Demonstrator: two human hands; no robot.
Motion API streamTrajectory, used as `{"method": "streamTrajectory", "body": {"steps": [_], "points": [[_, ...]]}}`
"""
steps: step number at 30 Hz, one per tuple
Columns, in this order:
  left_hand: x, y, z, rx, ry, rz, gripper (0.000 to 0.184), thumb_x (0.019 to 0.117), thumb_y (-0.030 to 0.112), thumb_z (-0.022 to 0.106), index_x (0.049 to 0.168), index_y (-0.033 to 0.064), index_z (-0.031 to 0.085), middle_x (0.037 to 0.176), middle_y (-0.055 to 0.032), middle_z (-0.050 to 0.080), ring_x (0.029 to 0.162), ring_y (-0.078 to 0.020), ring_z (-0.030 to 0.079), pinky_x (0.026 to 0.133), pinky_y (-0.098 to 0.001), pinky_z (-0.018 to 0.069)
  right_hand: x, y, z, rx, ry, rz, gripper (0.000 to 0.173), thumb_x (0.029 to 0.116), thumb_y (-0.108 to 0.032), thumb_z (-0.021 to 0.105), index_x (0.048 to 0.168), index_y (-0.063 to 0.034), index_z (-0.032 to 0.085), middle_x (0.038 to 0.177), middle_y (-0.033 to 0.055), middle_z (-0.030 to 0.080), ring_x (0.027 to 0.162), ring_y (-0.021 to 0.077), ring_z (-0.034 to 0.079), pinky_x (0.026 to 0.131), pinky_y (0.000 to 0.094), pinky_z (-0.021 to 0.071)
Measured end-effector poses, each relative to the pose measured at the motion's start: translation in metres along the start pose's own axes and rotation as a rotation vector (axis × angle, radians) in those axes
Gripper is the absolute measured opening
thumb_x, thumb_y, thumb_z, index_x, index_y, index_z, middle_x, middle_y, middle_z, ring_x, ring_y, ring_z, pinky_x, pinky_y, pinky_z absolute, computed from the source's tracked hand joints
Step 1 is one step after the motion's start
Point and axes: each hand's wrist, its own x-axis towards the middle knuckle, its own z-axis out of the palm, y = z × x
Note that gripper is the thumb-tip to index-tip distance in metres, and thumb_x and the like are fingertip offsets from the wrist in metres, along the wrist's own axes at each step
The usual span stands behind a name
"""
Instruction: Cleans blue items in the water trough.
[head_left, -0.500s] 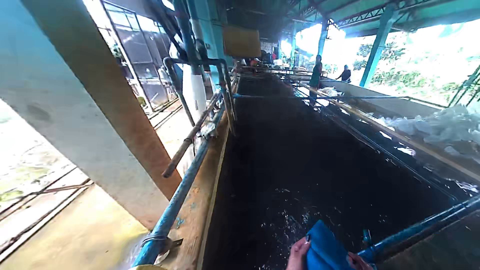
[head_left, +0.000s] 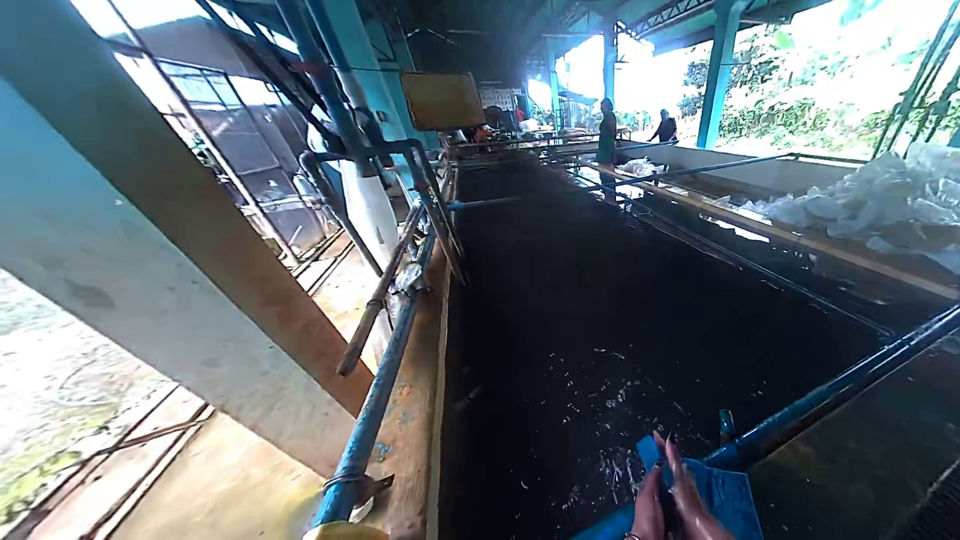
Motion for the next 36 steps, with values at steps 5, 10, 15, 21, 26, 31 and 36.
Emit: {"method": "streamTrajectory", "body": {"steps": [5, 10, 15, 21, 26, 31, 36], "points": [[0.012, 0.023, 0.000, -0.070, -0.052, 0.007, 0.051, 0.1104, 0.046, 0.027, 0.132, 0.0099, 0.056, 0.106, -0.0078, 0.070, 0.094, -0.0168, 0.068, 0.081, -0.0382, 0.0573, -0.006, -0.011, 0.023, 0.070, 0.055, -0.036, 0.059, 0.1116, -0.029, 0.029, 0.158, 0.0070, 0.026, 0.165, 0.0272, 0.024, 0.156, 0.0349, 0.023, 0.129, 0.0466, 0.0148], [-0.004, 0.028, 0.005, 0.076, -0.023, -0.029, 0.044, 0.1116, 0.036, 0.036, 0.133, 0.0026, 0.056, 0.109, -0.0145, 0.067, 0.097, -0.0233, 0.065, 0.087, -0.0430, 0.0543, 0.026, -0.015, 0.013, 0.260, 0.040, 0.111, 0.059, 0.1130, -0.037, 0.023, 0.154, 0.0028, 0.036, 0.155, 0.0208, 0.043, 0.141, 0.0228, 0.044, 0.118, 0.0390, 0.0344], [0.012, 0.033, -0.006, -0.063, 0.007, 0.000, 0.050, 0.1110, 0.045, 0.026, 0.125, 0.0098, 0.058, 0.096, -0.0073, 0.068, 0.085, -0.0167, 0.067, 0.076, -0.0380, 0.0562, 0.004, -0.006, 0.036, 0.076, 0.006, 0.002, 0.061, 0.1115, -0.035, 0.027, 0.160, 0.0022, 0.025, 0.168, 0.0226, 0.021, 0.157, 0.0320, 0.019, 0.129, 0.0473, 0.0119], [-0.019, 0.042, 0.002, 0.068, 0.027, 0.010, 0.051, 0.1127, 0.038, 0.025, 0.140, 0.0028, 0.050, 0.119, -0.0146, 0.066, 0.105, -0.0212, 0.065, 0.091, -0.0417, 0.0535, -0.042, -0.045, 0.019, -0.120, 0.000, -0.024, 0.051, 0.1116, -0.017, 0.028, 0.153, 0.0114, 0.034, 0.158, 0.0325, 0.036, 0.148, 0.0397, 0.038, 0.123, 0.0455, 0.0308], [-0.009, 0.041, -0.002, 0.147, 0.090, 0.070, 0.049, 0.1140, 0.032, 0.024, 0.142, -0.0016, 0.047, 0.120, -0.0192, 0.064, 0.106, -0.0247, 0.064, 0.092, -0.0430, 0.0524, 0.010, -0.020, 0.033, 0.139, -0.040, 0.060, 0.060, 0.1125, -0.035, 0.026, 0.160, 0.0017, 0.025, 0.167, 0.0224, 0.024, 0.156, 0.0308, 0.024, 0.128, 0.0454, 0.0182], [0.010, 0.032, -0.010, 0.070, 0.120, 0.183, 0.050, 0.1129, 0.038, 0.026, 0.135, 0.0019, 0.053, 0.110, -0.0123, 0.066, 0.095, -0.0174, 0.064, 0.084, -0.0376, 0.0546, -0.018, -0.062, 0.043, 0.114, -0.005, 0.212, 0.053, 0.1133, -0.032, 0.028, 0.153, 0.0019, 0.041, 0.156, 0.0228, 0.043, 0.146, 0.0305, 0.041, 0.122, 0.0473, 0.0307], [-0.012, 0.029, -0.005, 0.217, 0.096, 0.123, 0.053, 0.1138, 0.034, 0.026, 0.148, -0.0028, 0.043, 0.138, -0.0248, 0.057, 0.125, -0.0308, 0.057, 0.106, -0.0486, 0.0461, 0.001, -0.026, 0.030, 0.253, -0.014, 0.192, 0.060, 0.1128, -0.039, 0.022, 0.157, 0.0001, 0.032, 0.159, 0.0220, 0.038, 0.146, 0.0279, 0.040, 0.121, 0.0453, 0.0314]]}}
